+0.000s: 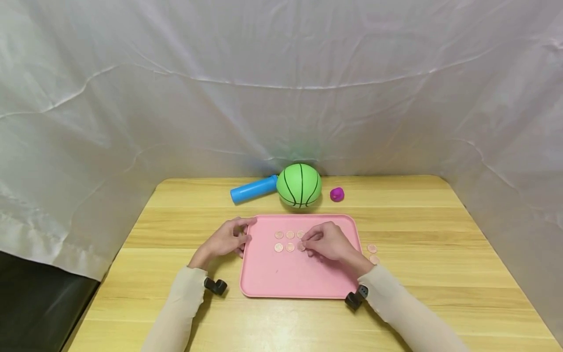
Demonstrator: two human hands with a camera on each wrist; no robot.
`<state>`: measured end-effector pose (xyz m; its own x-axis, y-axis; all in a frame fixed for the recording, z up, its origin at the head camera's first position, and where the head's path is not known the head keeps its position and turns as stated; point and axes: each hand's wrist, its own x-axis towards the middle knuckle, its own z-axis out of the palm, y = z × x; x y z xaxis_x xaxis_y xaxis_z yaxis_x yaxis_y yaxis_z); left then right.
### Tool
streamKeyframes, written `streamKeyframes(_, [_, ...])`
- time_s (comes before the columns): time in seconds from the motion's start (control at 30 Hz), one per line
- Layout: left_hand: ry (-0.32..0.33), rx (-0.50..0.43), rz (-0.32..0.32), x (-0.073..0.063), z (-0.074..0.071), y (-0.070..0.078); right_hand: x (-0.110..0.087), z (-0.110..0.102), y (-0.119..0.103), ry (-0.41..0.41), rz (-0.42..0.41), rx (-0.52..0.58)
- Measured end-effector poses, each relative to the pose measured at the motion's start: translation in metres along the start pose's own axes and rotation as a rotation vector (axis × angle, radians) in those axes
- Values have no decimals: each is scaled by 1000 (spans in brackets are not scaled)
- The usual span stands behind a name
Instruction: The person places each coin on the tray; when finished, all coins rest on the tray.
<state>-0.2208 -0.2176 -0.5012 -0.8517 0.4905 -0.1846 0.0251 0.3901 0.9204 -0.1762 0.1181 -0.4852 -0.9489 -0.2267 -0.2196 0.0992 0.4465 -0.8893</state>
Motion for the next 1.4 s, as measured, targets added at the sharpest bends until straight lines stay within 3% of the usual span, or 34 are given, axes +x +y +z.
streamKeyframes(0.4, [-1,-7,-6,0,1,1,-5,-5,-3,104,-22,-140])
streamKeyframes(0.6, [6,0,-3,-1,1,2,-13,-15,-3,140,-45,-115])
streamKeyframes(0.8, [13,0,-7,-1,0,4,-21,-26,-2,123,-84,-75])
streamKeyframes(1.1, [11,-1,-12,-2,2,4,-35,-44,-3,173,-54,-168])
streamKeyframes(1.4, [7,7,-13,-2,2,3,-47,-73,2,193,-55,-180])
